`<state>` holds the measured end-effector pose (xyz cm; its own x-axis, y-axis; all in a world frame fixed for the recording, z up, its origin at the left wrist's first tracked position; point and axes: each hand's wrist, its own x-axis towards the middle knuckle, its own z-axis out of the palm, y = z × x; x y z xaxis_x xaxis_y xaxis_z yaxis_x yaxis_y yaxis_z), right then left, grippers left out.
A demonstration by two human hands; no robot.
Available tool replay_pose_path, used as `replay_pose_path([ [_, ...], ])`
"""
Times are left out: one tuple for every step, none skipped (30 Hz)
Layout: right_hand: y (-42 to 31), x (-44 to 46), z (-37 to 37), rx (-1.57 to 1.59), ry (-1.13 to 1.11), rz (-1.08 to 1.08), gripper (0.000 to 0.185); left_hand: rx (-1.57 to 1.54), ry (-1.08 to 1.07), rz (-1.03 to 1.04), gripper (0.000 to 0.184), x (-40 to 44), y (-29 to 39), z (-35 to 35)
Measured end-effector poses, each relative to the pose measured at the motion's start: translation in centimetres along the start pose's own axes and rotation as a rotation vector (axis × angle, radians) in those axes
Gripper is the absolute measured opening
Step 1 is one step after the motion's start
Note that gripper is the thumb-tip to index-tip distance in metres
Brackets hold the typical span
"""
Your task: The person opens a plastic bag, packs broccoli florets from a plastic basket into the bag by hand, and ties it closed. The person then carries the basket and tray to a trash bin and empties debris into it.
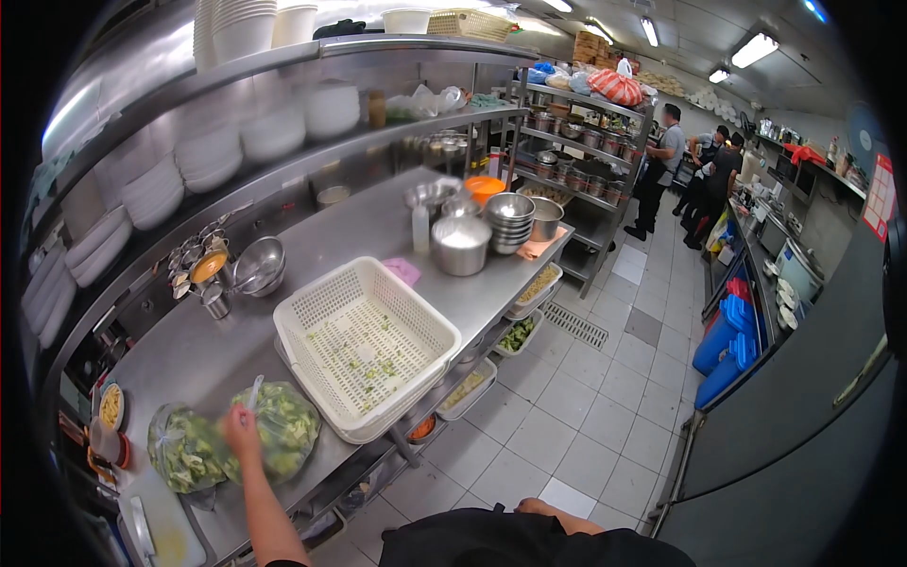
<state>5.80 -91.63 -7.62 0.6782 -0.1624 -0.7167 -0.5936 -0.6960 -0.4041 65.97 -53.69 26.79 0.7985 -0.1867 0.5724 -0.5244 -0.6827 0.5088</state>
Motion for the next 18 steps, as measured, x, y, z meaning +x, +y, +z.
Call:
replay_pose_path([
  [-0.6, -0.6, -0.4, 0.070, 0.008, 0.059, 0.048, 0.003, 0.006, 0.009, 0.017, 0.0, 0.0, 0.0],
  [-1.2, -1.2, -0.9, 0.139, 0.016, 0.118, 0.047, 0.003, 0.006, 0.009, 0.017, 0.0, 0.1, 0.0],
  [-1.1, -1.1, -0.8, 0.140, 0.016, 0.118, 0.047, -0.002, -0.002, -0.006, 0.016, -0.1, 0.2, 0.0],
  [-1.0, -1.1, -0.7, 0.130, 0.021, 0.108, 0.048, -0.007, -0.010, -0.022, 0.016, -0.1, 0.3, -0.1],
  [-0.9, -1.0, -0.6, 0.119, 0.026, 0.099, 0.048, -0.007, -0.010, -0.022, 0.016, -0.1, 0.4, -0.1],
  [-1.0, -1.2, -0.7, 0.119, 0.026, 0.099, 0.048, -0.010, -0.007, -0.008, 0.016, 0.0, 0.3, -0.1],
  [-1.1, -1.3, -0.7, 0.124, 0.036, 0.108, 0.048, -0.014, -0.002, 0.005, 0.015, 0.0, 0.2, 0.0],
  [-1.2, -1.5, -0.8, 0.128, 0.046, 0.116, 0.049, -0.014, -0.002, 0.005, 0.015, 0.0, 0.1, 0.0],
  [-1.3, -1.6, -0.8, 0.128, 0.046, 0.116, 0.049, -0.015, -0.004, 0.002, 0.015, 0.0, 0.1, 0.0],
  [-1.4, -1.7, -0.9, 0.162, 0.051, 0.149, 0.050, -0.016, -0.006, 0.000, 0.015, 0.0, 0.1, 0.0],
  [-1.5, -1.7, -0.9, 0.197, 0.056, 0.183, 0.051, -0.016, -0.006, -0.001, 0.015, 0.0, 0.1, 0.0],
  [-1.8, -2.0, -1.1, 0.196, 0.056, 0.182, 0.051, -0.018, -0.004, 0.002, 0.016, 0.0, 0.0, 0.0],
  [-2.1, -2.2, -1.3, 0.229, 0.050, 0.218, 0.051, -0.019, -0.003, 0.004, 0.016, 0.0, 0.0, 0.0],
  [-2.4, -2.5, -1.5, 0.263, 0.043, 0.253, 0.052, -0.019, -0.002, 0.003, 0.016, 0.0, 0.0, 0.0],
  [-2.1, -2.2, -1.3, 0.263, 0.042, 0.253, 0.052, -0.026, -0.001, -0.005, 0.016, 0.0, 0.0, 0.0],
  [-1.7, -1.8, -1.1, 0.226, 0.049, 0.211, 0.052, -0.033, -0.001, -0.013, 0.016, -0.1, 0.1, -0.1],
  [-1.4, -1.6, -0.9, 0.189, 0.056, 0.170, 0.052, -0.033, -0.002, -0.013, 0.016, -0.1, 0.1, -0.1],
  [-1.3, -1.4, -0.8, 0.189, 0.056, 0.170, 0.052, -0.029, -0.001, -0.011, 0.016, -0.1, 0.0, 0.0],
])
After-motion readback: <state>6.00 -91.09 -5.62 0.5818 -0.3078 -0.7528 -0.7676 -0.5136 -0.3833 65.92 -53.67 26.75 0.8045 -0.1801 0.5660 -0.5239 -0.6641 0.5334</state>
